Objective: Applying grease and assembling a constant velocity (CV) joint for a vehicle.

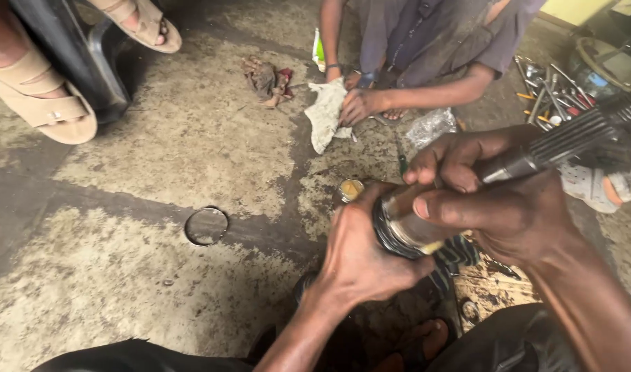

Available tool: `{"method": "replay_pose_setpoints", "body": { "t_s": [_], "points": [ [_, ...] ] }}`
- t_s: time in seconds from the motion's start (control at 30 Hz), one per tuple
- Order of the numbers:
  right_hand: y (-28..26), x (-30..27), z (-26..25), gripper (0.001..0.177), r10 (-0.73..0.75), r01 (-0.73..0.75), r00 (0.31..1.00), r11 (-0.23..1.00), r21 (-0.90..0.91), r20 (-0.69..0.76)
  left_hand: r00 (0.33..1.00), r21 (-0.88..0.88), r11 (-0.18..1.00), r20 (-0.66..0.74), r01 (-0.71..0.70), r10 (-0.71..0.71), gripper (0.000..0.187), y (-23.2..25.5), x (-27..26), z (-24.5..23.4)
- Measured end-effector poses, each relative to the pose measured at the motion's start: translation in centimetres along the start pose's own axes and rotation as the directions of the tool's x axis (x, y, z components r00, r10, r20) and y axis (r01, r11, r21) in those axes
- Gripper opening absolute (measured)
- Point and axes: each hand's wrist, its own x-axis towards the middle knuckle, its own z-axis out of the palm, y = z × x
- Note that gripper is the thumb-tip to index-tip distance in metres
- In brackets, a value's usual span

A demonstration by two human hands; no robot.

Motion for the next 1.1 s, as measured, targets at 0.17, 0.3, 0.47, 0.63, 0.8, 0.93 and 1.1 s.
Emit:
{"method": "replay_pose_setpoints", "body": {
  "t_s": [0.17,0.3,0.47,0.63,0.8,0.93,1.1],
  "points": [
    [-1.4,-0.2,0.7,0.026,0.023,-0.02,1.0,0.953,-0.301,0.007,0.998,-0.005,1.0,-0.047,0.031,-0.031,0.074,0.4,-0.4,0.6],
    [-1.7,0.0,0.9,0.029,0.008,0.01,0.999,0.911,-0.412,0.041,0.992,0.022,0.999,-0.119,0.042,-0.04,0.071,0.5,-0.6,0.9],
    [-1.8,0.6,0.2,0.029,0.017,0.041,0.988,0.927,-0.372,0.151,0.999,0.026,0.999,-0.032,0.042,-0.041,0.078,-0.5,-0.5,0.3],
    [-1.9,0.7,0.6,0.029,0.003,0.062,0.987,0.919,-0.388,0.163,0.999,0.03,0.999,-0.038,-0.011,0.012,0.076,-0.3,-0.4,0.9],
    [-0.4,-0.1,-0.8,0.026,-0.068,0.134,0.981,0.917,-0.375,0.183,0.99,0.059,0.998,-0.143,0.001,0.008,0.06,0.7,-0.3,1.5],
    [0.5,0.8,-1.1,0.026,-0.025,0.053,0.983,0.987,-0.152,0.181,0.99,0.075,0.991,-0.098,0.108,-0.101,0.065,0.9,-0.7,1.1],
    [0.2,2.1,-1.1,0.024,0.045,-0.026,0.983,0.994,-0.107,0.18,0.982,0.082,0.996,-0.188,0.034,-0.018,0.071,0.7,-0.1,1.3]
  ]
}}
